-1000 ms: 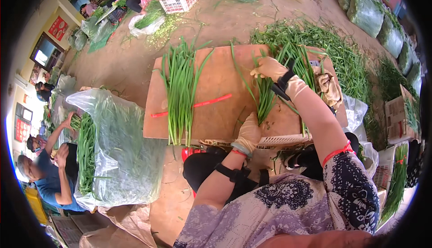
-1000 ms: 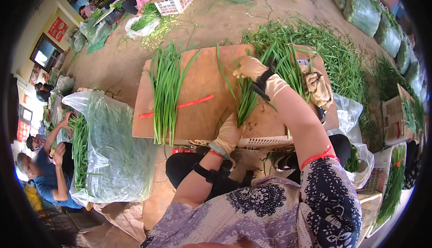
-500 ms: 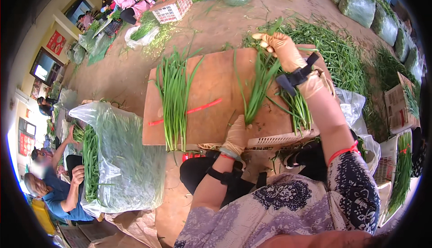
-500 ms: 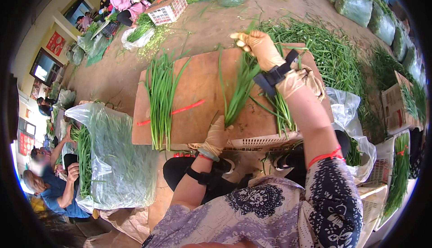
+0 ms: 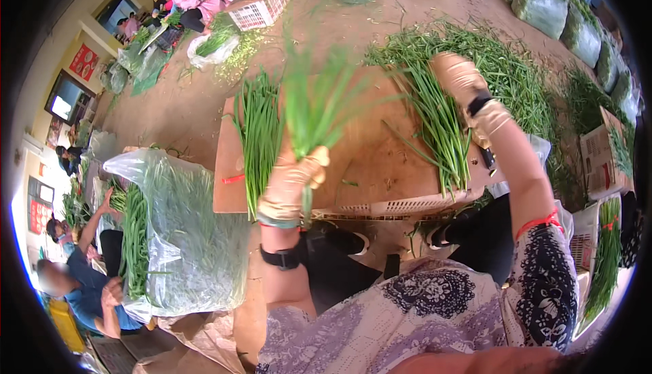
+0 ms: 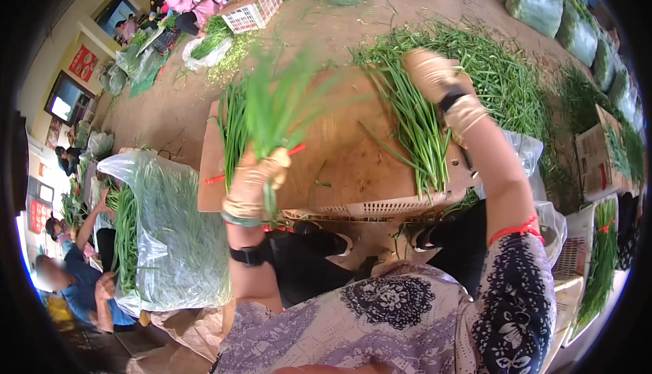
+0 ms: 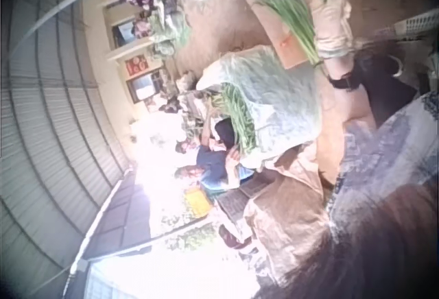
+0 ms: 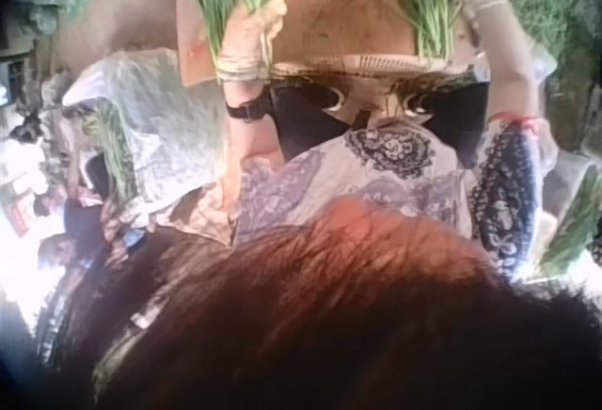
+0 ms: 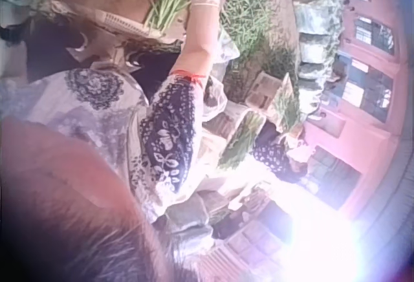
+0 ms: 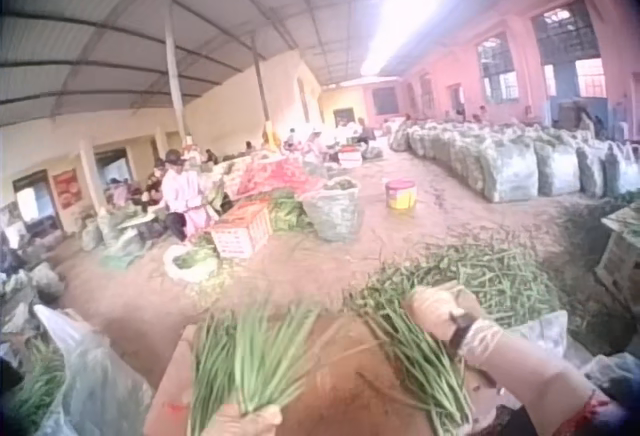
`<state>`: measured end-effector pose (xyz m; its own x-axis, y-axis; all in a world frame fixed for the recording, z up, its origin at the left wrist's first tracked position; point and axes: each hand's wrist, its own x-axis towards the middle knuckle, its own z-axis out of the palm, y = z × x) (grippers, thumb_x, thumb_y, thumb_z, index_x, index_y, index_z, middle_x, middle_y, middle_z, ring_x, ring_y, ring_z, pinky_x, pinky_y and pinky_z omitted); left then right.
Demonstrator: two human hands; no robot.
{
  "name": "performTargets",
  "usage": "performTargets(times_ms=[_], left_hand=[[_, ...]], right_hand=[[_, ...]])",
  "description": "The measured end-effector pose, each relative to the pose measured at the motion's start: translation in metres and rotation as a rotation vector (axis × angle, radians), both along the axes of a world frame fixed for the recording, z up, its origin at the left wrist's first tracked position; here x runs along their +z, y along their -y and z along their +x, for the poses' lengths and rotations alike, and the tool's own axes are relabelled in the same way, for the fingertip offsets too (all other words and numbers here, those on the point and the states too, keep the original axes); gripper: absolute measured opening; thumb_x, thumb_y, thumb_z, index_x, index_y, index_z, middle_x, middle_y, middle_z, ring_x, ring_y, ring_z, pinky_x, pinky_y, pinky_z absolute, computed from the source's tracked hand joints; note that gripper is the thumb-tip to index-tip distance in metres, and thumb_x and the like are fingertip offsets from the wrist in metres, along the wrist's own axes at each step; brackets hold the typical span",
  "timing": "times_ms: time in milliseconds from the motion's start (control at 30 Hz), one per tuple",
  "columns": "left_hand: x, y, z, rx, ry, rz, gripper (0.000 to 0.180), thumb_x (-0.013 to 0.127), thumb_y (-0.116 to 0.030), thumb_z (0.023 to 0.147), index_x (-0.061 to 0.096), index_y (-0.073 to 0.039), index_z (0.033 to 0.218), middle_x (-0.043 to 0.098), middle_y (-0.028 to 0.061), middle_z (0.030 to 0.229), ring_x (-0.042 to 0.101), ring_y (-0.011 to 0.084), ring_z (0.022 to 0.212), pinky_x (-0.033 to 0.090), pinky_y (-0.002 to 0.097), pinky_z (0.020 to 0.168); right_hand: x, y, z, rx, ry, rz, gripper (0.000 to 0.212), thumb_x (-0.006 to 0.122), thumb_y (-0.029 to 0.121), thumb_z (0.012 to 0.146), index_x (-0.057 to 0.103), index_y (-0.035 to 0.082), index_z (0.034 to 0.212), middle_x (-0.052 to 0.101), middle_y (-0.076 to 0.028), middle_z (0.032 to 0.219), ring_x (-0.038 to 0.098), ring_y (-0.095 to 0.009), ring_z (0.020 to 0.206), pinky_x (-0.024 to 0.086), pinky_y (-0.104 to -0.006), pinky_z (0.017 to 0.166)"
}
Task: The person sorts and cleans bunches of green onions by hand, removing damaged leaves and tying the bunches with a red ribbon before placing them into a large plastic bag.
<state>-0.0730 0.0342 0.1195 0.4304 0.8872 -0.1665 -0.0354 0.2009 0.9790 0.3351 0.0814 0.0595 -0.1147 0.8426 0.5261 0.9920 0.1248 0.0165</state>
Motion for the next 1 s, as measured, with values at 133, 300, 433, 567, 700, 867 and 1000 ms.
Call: performTargets(times_ms=[133,300,433,567,700,867,1000], left_hand=[[0.05,-0.026,0.005,0.167,0.092,0.177,0.018,0.061,-0.01,0.084,0.058,-0.007,0.102,0.059,0.0033,0.072,0.045,0.0075,0.049,0.034,0.0202,0.042],[0.062,-0.036,0.025,0.141,0.203,0.251,0.021,0.058,-0.012,0.087,0.059,-0.001,0.105,0.057,0.0014,0.072,0.045,0.0077,0.05,0.034,0.0196,0.044],[0.024,-0.045,0.033,0.068,0.233,0.122,0.022,0.06,-0.013,0.087,0.06,-0.002,0.106,0.051,-0.0018,0.069,0.043,0.0064,0.052,0.035,0.0203,0.046],[-0.045,-0.047,0.073,0.054,0.187,-0.215,0.017,0.069,-0.013,0.08,0.061,-0.006,0.093,0.052,-0.0012,0.066,0.046,0.0087,0.05,0.038,0.0214,0.045],[-0.13,-0.04,0.087,-0.001,0.073,-0.54,0.015,0.069,-0.014,0.08,0.061,-0.007,0.09,0.05,-0.0021,0.064,0.047,0.009,0.049,0.038,0.0211,0.043],[-0.11,-0.015,0.105,-0.008,0.325,-0.487,0.016,0.066,-0.018,0.083,0.059,-0.008,0.094,0.043,-0.0053,0.062,0.039,0.0055,0.049,0.031,0.02,0.043],[-0.089,0.004,0.11,-0.03,0.512,-0.414,0.019,0.061,-0.019,0.087,0.056,-0.008,0.102,0.041,-0.0051,0.062,0.038,0.0059,0.048,0.034,0.0194,0.044]], right_hand=[[-0.036,-0.028,-0.159,-0.271,0.829,0.361,0.014,0.045,0.005,0.076,0.054,0.007,0.065,0.049,-0.009,0.054,0.052,-0.021,0.047,0.042,-0.0329,0.041],[-0.119,-0.072,-0.198,0.266,-0.09,-0.033,0.013,0.055,0.014,0.07,0.055,0.007,0.06,0.05,-0.01,0.052,0.053,-0.023,0.05,0.044,-0.038,0.046],[-0.132,0.036,-0.226,0.594,-0.286,-0.2,0.01,0.058,0.016,0.072,0.06,0.007,0.066,0.058,-0.012,0.063,0.056,-0.032,0.057,0.046,-0.04,0.05],[-0.062,0.169,-0.189,0.511,-0.052,-0.585,0.008,0.058,0.015,0.069,0.061,0.009,0.065,0.057,-0.007,0.056,0.06,-0.025,0.052,0.045,-0.0373,0.042],[-0.01,0.224,-0.145,0.059,0.081,-0.472,0.008,0.055,0.013,0.067,0.055,0.005,0.067,0.059,-0.01,0.063,0.06,-0.025,0.054,0.045,-0.0401,0.045],[-0.017,0.222,-0.063,-0.391,-0.26,-0.249,0.018,0.061,0.017,0.072,0.055,0.006,0.086,0.059,-0.01,0.078,0.059,-0.03,0.076,0.048,-0.0398,0.064],[-0.055,0.212,-0.038,-0.39,-0.271,-0.334,0.025,0.06,0.015,0.073,0.061,0.007,0.098,0.06,-0.015,0.077,0.059,-0.033,0.071,0.047,-0.0427,0.063]])
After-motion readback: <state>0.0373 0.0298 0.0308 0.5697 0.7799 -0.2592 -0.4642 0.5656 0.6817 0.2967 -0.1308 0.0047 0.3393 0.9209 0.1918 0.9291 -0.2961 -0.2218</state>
